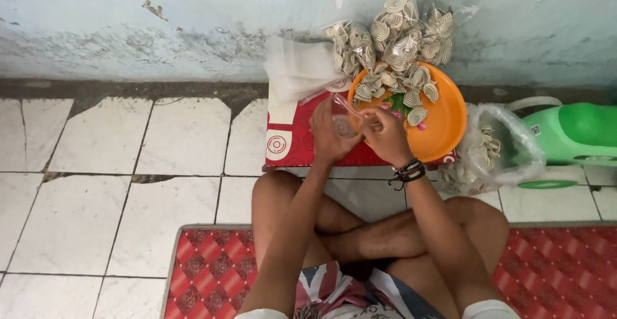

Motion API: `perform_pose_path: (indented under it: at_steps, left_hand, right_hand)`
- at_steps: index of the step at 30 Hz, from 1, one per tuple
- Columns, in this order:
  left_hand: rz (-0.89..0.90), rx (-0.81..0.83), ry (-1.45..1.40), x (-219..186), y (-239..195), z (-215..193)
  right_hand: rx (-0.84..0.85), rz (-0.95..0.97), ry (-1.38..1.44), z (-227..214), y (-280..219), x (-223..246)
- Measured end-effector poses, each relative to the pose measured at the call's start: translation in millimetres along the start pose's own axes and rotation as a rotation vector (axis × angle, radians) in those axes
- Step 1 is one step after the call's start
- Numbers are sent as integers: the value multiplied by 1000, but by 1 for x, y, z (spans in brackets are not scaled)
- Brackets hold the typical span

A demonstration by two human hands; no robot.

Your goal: Packing small decorative snacks from an orange plate into clear plastic bags while sitting on the floor.

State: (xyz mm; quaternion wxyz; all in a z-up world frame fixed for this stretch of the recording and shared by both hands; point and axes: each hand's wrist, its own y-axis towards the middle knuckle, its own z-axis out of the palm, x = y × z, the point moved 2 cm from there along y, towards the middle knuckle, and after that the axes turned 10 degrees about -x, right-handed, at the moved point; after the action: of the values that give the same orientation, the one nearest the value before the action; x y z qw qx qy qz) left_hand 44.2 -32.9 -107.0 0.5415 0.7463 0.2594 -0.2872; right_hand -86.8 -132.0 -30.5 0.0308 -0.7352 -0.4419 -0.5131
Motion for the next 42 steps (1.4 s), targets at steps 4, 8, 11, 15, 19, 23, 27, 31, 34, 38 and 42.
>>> perform_pose_path:
  at_steps: [4, 8, 11, 15, 19, 23, 27, 31, 34, 38, 42]
  left_hand:
    - [28, -5, -5, -8, 2, -4]
    - [76, 45, -53, -12, -1, -7]
    - [97, 86, -87, -14, -1, -7]
    - [125, 131, -76, -22, 1, -9]
    - [143, 156, -74, -19, -2, -5]
    - [217, 167, -41, -20, -4, -5]
    - [305, 126, -40, -17, -8, -3]
    - [386, 75, 28, -21, -11, -3]
    - [434, 44, 57, -23, -12, -4]
    - [483, -12, 83, -16, -14, 1]
    - [500, -33, 57, -16, -13, 1]
  right_hand:
    - [45, -20, -12, -4, 1, 8]
    - [147, 99, 136, -9, 3, 8]
    - [183, 197, 212, -9, 3, 28]
    - [202, 424, 315, -8, 7, -1]
    - [214, 379, 219, -8, 9, -1]
    - [140, 488, 257, -10, 6, 5]
    - [221, 429, 136, -14, 6, 10]
    - [218, 448, 78, -16, 7, -6]
    - [235, 432, 16, -18, 11, -31]
    - [180, 425, -8, -26, 14, -27]
    - [174, 413, -63, -27, 11, -22]
